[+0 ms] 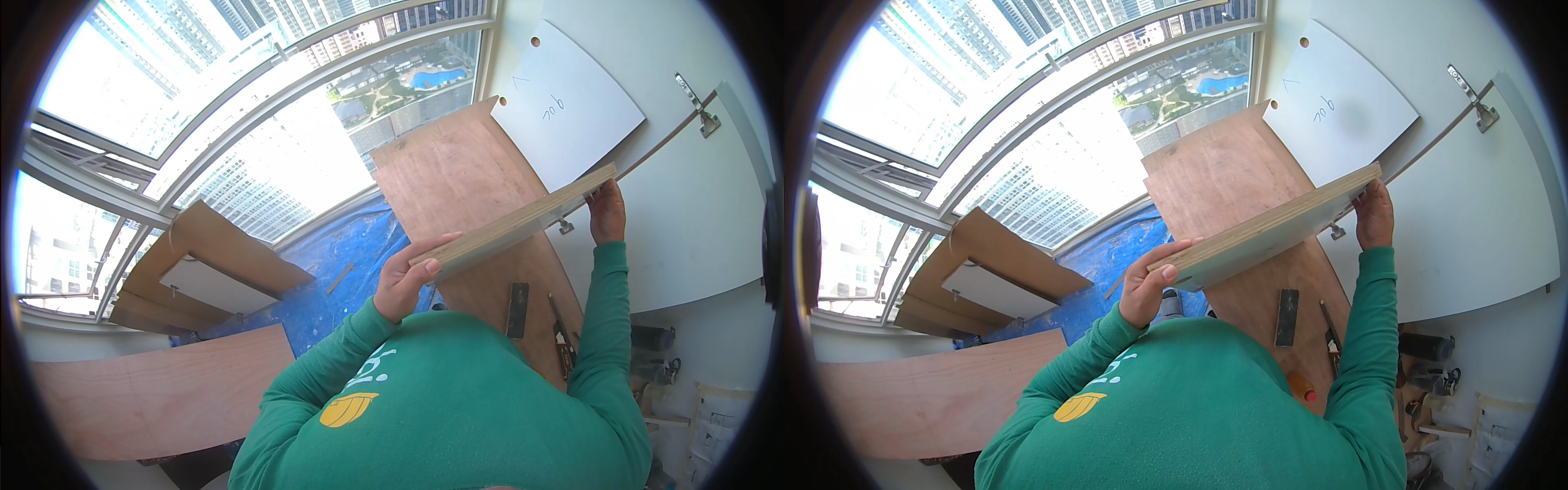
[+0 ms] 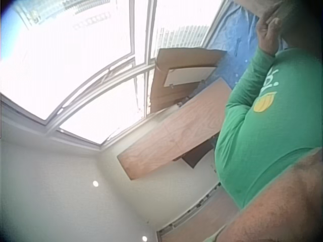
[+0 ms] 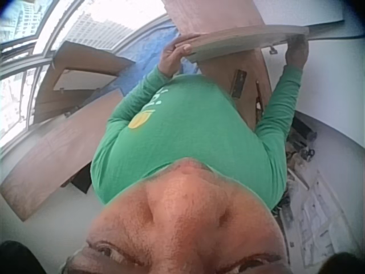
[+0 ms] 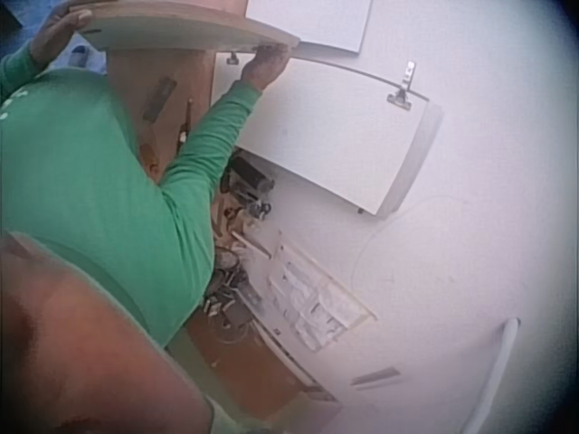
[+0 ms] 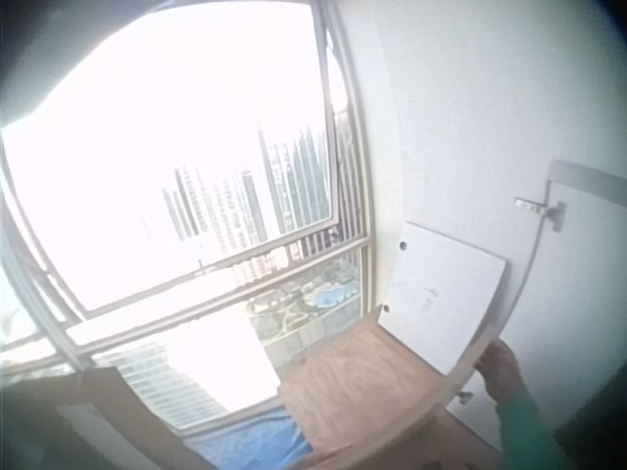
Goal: The person sands the edges and surfaces of a rectangular wooden board using a sanding block. They repeatedly flip and rotate the board to sand different sides, then place it on a larger board and continue sanding.
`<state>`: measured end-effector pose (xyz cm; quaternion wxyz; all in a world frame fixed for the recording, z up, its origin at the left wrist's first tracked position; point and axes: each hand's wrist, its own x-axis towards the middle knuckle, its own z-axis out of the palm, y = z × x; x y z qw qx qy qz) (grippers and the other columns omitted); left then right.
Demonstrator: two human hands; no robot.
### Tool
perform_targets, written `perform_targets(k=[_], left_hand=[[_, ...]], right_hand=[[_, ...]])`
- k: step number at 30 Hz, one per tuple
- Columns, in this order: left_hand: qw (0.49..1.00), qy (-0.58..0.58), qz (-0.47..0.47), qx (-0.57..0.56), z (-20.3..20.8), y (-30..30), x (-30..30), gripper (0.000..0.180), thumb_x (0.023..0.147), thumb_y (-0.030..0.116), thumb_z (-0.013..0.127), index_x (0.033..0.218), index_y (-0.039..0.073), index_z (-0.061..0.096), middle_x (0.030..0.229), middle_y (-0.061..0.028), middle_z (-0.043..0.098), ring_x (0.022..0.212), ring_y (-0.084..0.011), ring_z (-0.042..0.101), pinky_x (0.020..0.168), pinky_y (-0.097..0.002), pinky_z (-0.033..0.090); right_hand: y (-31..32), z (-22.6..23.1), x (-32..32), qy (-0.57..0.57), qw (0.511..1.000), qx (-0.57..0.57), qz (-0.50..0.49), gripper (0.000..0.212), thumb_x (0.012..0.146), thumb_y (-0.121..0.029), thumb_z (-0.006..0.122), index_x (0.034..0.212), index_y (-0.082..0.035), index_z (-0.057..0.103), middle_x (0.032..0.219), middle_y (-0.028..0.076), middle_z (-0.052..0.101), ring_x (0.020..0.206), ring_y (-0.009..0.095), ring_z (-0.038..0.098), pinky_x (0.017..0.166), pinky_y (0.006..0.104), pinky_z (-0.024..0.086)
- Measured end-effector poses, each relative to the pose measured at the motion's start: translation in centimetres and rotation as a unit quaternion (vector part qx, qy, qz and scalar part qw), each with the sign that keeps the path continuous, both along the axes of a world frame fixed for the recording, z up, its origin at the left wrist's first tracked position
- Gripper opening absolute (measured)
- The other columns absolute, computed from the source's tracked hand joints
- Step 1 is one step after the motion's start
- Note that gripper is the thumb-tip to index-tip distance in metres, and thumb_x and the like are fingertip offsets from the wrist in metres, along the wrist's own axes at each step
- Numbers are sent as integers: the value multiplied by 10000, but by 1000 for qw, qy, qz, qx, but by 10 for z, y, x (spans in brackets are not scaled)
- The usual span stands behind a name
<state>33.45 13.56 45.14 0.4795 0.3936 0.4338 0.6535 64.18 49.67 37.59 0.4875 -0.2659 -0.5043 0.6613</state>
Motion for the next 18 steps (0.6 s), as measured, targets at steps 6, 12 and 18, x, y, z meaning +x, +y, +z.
perform_targets(k=[6, 12, 18], left_hand=[[1000, 8, 9, -5, -1, 1, -1, 496, 1054, 241, 596, 1457, -48, 583, 1460, -167, 638, 1357, -252, 585, 1184, -406, 416], [1000, 18, 4, -5, 0, 0, -1, 493, 1057, 240, 593, 1460, -43, 583, 1459, -161, 639, 1360, -248, 581, 1186, -403, 413], [1000, 18, -15, -9, 2, -4, 3, 499, 1067, 245, 580, 1480, -35, 569, 1475, -152, 629, 1366, -239, 574, 1186, -398, 412]], right_hand=[[0, -1, -2, -35, 999, -7, -10, 552, 1101, -503, 544, 1438, -67, 573, 1355, 51, 662, 1295, 208, 592, 1125, 411, 440], [23, -3, 14, -9, 995, -58, 75, 495, 1114, -415, 535, 1434, -40, 568, 1393, 70, 639, 1313, 225, 575, 1144, 421, 427], [64, 5, 32, -54, 971, -87, 216, 244, 1032, -217, 650, 1218, -61, 627, 1219, 66, 666, 1115, 204, 627, 1033, 399, 477]])
